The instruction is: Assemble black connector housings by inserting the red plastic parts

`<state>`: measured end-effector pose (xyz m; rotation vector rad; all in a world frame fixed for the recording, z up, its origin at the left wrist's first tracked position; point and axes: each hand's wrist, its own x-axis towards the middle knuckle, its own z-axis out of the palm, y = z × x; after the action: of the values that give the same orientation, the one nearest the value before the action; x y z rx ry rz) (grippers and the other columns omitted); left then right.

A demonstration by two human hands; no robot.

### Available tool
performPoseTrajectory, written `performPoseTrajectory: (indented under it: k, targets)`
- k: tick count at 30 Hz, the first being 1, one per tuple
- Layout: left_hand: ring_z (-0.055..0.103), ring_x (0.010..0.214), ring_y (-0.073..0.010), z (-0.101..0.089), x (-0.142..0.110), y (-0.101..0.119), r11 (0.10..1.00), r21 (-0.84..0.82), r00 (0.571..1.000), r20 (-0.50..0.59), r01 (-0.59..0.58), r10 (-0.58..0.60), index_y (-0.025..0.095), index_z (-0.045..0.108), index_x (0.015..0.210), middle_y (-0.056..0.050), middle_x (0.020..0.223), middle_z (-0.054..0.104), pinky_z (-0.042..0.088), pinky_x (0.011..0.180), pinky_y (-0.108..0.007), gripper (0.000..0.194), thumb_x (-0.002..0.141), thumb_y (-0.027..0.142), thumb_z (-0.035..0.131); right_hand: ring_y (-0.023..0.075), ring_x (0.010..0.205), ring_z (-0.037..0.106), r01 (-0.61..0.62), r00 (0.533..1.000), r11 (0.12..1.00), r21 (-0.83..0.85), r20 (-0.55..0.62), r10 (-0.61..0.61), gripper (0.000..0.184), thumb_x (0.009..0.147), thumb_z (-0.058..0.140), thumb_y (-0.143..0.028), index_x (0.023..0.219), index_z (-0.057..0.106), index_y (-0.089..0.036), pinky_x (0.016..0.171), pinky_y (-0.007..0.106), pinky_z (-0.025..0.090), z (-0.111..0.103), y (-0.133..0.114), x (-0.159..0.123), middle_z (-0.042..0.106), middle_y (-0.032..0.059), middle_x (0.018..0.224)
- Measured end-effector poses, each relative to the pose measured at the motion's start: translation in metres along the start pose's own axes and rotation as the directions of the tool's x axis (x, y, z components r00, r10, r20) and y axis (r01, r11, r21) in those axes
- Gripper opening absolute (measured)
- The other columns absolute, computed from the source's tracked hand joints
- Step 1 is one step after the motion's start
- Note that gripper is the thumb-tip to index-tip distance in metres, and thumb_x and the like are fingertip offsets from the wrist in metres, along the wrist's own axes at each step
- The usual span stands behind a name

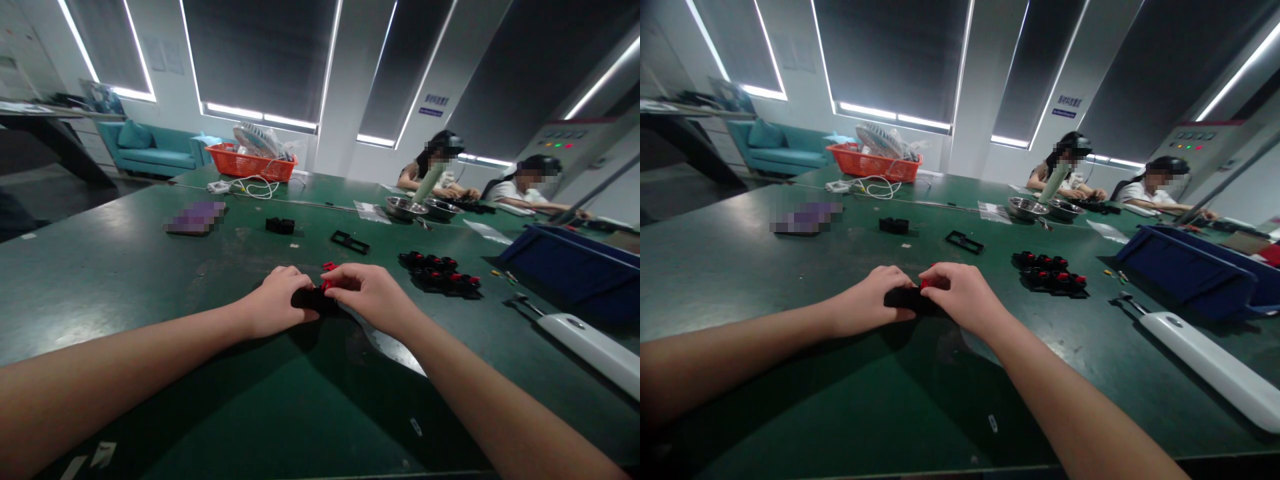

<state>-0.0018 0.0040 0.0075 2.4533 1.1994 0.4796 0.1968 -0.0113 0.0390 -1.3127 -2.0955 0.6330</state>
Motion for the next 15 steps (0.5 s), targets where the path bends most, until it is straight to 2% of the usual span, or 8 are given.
performPoseTrajectory:
  k: [15]
  targets:
    - [0.054, 0.114, -0.0307, 0.0007, 0.0000, -0.0010, 1.000, -0.007, 1.000, 0.011, 0.004, -0.004, 0.017, 0.067, 0.106, -0.011, 0.112, 0.063, 0.043, 0.101, -0.045, 0.032, 0.077, 0.031, 0.072, 0.0183, 0.081, 0.072, 0.005, 1.000, 0.999, -0.043, -0.014, -0.005, 0.016, 0.080, 0.069, -0.010, 0.093, 0.075, -0.018, 0.075, 0.030, 0.055, 0.0017, -0.0017, -0.0016, 0.078, 0.0043, 0.089]
